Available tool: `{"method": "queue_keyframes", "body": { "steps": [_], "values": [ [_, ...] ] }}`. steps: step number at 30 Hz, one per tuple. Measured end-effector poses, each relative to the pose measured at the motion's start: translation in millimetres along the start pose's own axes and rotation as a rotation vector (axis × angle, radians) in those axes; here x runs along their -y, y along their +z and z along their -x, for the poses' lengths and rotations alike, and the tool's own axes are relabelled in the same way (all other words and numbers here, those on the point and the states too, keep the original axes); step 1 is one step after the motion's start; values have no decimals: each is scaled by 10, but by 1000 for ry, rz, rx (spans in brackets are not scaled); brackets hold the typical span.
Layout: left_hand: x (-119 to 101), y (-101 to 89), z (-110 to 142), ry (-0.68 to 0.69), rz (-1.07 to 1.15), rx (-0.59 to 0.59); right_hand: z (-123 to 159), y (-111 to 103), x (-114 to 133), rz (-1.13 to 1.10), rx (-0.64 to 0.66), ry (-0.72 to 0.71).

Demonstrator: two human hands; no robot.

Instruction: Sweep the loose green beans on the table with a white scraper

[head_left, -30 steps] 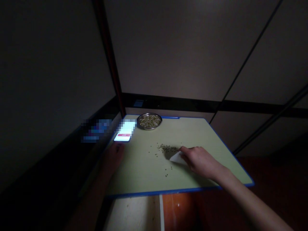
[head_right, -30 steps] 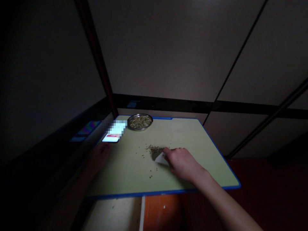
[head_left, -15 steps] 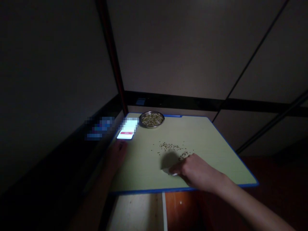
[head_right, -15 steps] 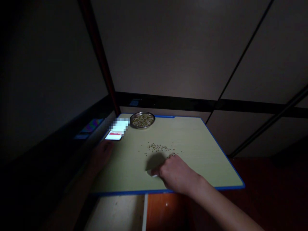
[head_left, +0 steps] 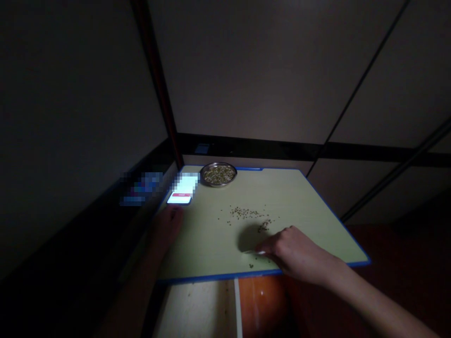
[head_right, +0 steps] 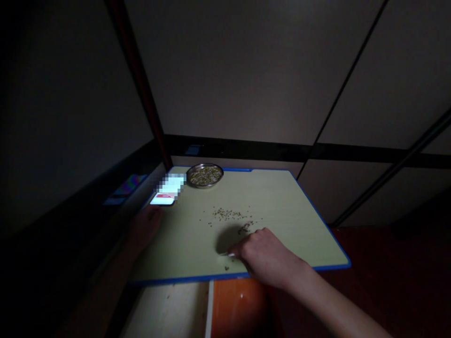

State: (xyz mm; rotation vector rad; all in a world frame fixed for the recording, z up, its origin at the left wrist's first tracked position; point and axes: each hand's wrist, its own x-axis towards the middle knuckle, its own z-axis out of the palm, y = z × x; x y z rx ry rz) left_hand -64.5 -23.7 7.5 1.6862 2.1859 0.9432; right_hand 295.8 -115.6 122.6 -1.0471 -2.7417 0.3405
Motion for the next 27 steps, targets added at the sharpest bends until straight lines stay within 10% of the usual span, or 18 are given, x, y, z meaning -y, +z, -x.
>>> {"method": "queue_keyframes", "body": {
  "steps": [27],
  "values": [
    [-49,-30,11,11,4,8,-34,-126,67,18,214,88]
  ]
}}
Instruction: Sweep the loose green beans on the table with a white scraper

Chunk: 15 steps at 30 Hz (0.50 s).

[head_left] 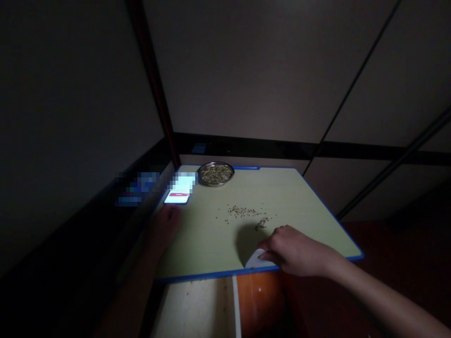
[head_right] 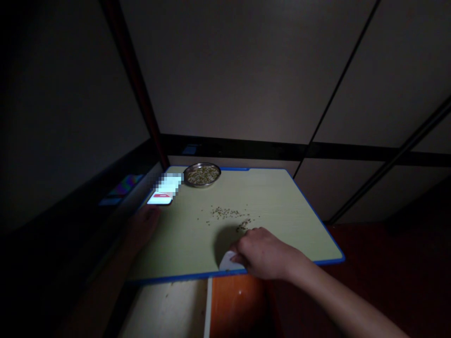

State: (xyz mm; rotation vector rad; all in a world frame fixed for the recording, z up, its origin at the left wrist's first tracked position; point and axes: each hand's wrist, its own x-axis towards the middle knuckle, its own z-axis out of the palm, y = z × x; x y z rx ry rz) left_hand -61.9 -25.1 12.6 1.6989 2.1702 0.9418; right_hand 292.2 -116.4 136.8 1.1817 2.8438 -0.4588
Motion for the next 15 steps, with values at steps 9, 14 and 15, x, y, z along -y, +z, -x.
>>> {"method": "queue_keyframes", "body": {
  "steps": [9,14,15],
  "values": [
    [71,41,-20,1,6,-2,-85,19,-163,-99,-6,-47],
    [91,60,-27,21,12,-6,-33,-33,-116,-83,16,-28],
    [99,66,-31,23,12,-8,-15,-70,-119,-79,7,-8]
  ]
}}
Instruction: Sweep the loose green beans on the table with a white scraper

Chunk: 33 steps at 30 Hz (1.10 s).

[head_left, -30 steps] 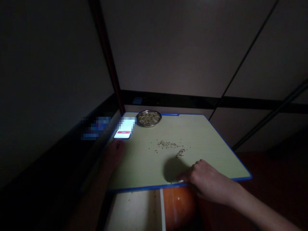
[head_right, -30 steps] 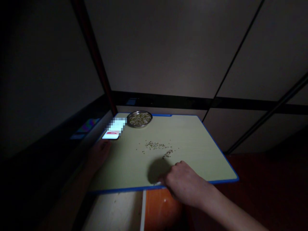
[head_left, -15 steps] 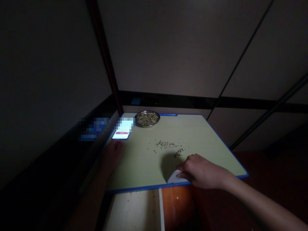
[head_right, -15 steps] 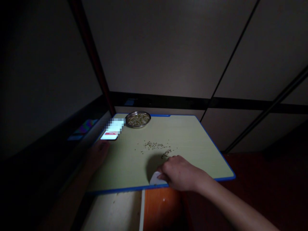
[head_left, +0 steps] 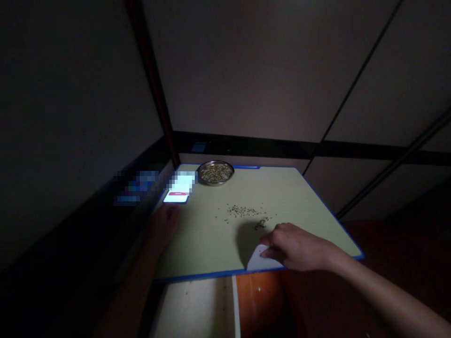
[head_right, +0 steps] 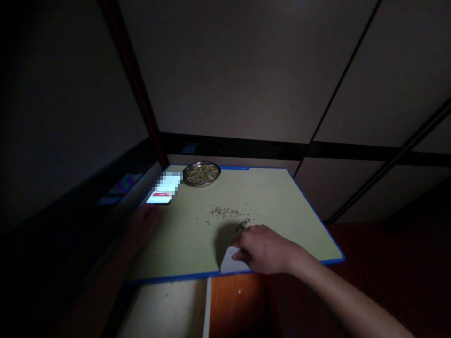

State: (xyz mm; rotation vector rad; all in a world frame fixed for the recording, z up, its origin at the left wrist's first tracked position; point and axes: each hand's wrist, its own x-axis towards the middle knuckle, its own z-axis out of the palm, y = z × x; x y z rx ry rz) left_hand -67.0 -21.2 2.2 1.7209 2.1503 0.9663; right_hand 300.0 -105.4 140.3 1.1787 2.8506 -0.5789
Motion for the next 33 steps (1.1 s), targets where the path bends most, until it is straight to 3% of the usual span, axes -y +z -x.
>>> {"method": "queue_keyframes", "body": {
  "steps": [5,9,16,24,33],
  "values": [
    [-22,-12,1,-8,-6,7,105,-219,-186,47,-149,182],
    [-89,-48,24,-28,-18,9,115,-222,-358,136,-227,310],
    [-126,-79,50,-30,-23,-1,-227,-254,-405,154,-236,337],
    [-27,-29,-1,-27,12,2,-521,-482,-934,358,-255,595],
    [-57,-49,21,-39,20,9,-522,-158,-1058,305,-205,329]
  ]
}}
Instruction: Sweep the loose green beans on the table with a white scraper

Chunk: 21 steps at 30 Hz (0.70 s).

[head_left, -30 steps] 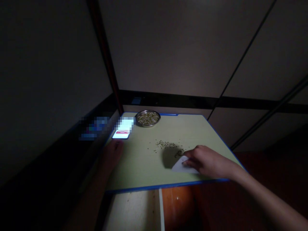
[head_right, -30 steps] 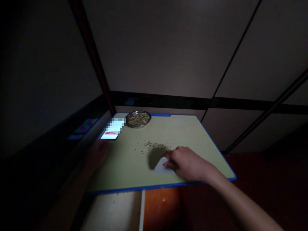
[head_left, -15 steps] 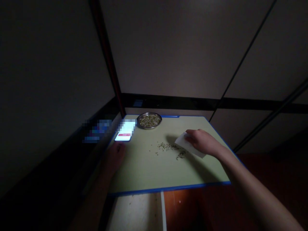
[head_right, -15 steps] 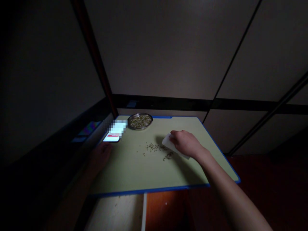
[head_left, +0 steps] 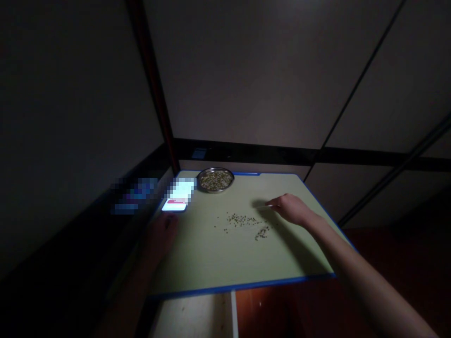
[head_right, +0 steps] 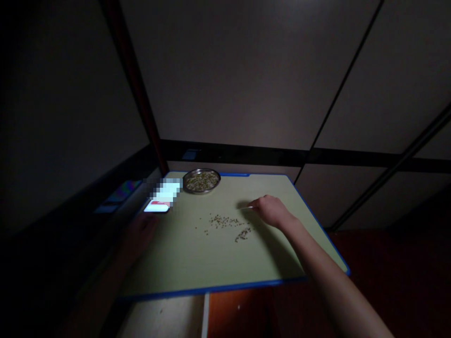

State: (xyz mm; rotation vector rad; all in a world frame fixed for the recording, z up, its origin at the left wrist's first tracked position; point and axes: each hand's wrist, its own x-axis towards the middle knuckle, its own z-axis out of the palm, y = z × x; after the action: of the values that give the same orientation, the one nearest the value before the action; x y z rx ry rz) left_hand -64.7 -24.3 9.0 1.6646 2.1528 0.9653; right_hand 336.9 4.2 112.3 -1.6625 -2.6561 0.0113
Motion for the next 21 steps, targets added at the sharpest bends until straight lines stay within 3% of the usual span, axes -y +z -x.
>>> {"method": "queue_keyframes", "body": {
  "steps": [8,15,21],
  "values": [
    [32,24,-25,24,0,-7,424,119,-183,-17,1,-22],
    [14,13,-30,7,-43,-5,911,55,-76,-29,10,8],
    [50,26,-45,29,-58,-4,894,-17,-100,12,-29,94]
  ]
}}
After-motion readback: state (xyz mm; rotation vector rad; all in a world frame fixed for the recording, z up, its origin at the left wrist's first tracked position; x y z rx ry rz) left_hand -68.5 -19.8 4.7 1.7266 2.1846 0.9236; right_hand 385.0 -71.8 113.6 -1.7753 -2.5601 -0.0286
